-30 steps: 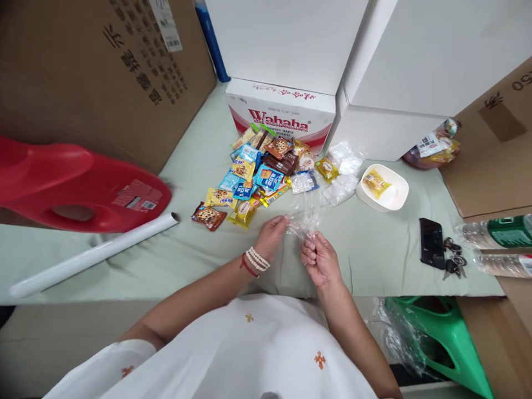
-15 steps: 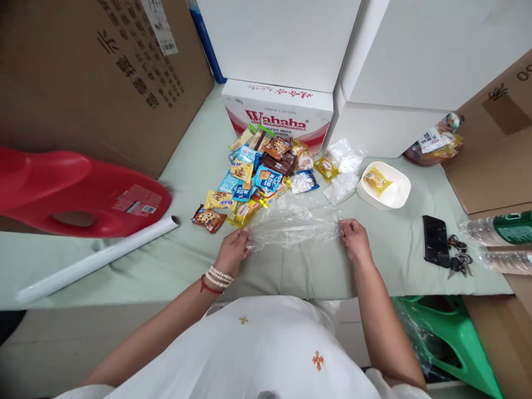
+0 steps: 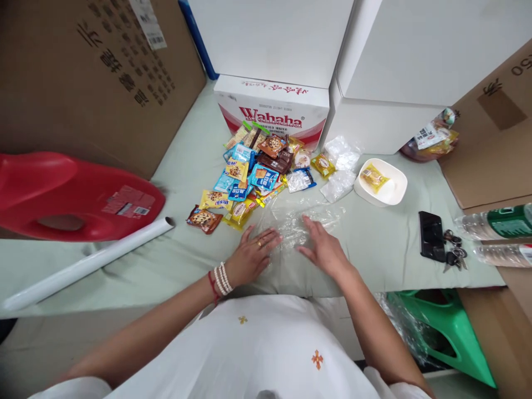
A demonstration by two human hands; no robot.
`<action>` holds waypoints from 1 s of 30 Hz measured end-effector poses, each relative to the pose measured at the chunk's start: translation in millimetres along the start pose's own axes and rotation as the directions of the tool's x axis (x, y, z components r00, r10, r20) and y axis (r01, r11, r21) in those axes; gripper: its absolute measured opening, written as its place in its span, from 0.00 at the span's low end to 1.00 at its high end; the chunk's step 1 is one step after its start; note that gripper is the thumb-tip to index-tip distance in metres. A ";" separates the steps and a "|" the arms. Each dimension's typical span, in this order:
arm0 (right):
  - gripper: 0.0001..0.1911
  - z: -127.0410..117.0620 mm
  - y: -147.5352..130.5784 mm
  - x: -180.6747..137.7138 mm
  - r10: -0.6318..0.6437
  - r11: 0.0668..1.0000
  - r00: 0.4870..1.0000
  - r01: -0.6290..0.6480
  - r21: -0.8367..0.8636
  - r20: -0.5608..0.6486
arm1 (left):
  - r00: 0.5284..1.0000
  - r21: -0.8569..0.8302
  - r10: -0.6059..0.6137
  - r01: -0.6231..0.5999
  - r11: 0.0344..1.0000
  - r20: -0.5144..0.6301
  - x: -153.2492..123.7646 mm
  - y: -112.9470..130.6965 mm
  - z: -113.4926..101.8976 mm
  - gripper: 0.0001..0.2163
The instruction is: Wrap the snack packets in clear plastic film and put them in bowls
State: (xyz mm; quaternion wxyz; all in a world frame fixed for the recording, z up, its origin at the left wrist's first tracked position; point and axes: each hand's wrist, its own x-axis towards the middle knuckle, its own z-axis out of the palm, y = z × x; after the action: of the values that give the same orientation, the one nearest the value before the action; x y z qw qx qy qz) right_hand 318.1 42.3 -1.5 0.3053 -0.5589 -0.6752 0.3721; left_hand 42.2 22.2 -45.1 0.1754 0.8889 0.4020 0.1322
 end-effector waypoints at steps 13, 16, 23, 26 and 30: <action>0.10 -73.5 76.2 -98.1 0.095 0.984 0.992 -0.107 -0.139 -0.086 | 0.991 -0.027 -0.042 0.046 0.999 0.128 -32.0 -18.1 5.7 0.40; 0.11 -71.3 53.3 -70.6 0.045 0.977 0.958 -0.102 -0.189 -0.282 | 0.993 -0.018 -0.068 0.070 0.997 0.096 -31.8 -9.6 11.0 0.34; 0.13 1.0 -16.5 74.8 -0.206 0.950 0.979 0.201 -0.241 0.004 | 0.991 0.035 -0.134 0.133 0.991 0.021 -33.1 2.9 19.4 0.27; 0.13 29.3 -20.5 143.2 -0.080 0.941 0.992 0.043 -0.336 -0.096 | 0.992 0.042 -0.125 0.125 0.991 -0.003 -34.2 2.4 19.2 0.27; 0.13 47.5 -14.2 216.1 0.244 0.944 0.912 -0.300 -0.133 -0.329 | 0.990 0.017 -0.135 0.135 0.991 -0.044 -34.2 1.6 18.8 0.26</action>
State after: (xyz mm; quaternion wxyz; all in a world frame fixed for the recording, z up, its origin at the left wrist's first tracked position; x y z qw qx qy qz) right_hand 230.5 245.5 -15.8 0.2998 -0.7243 -0.5654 0.2566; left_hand 28.4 -8.7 -64.6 0.1666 0.8583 0.4662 0.1351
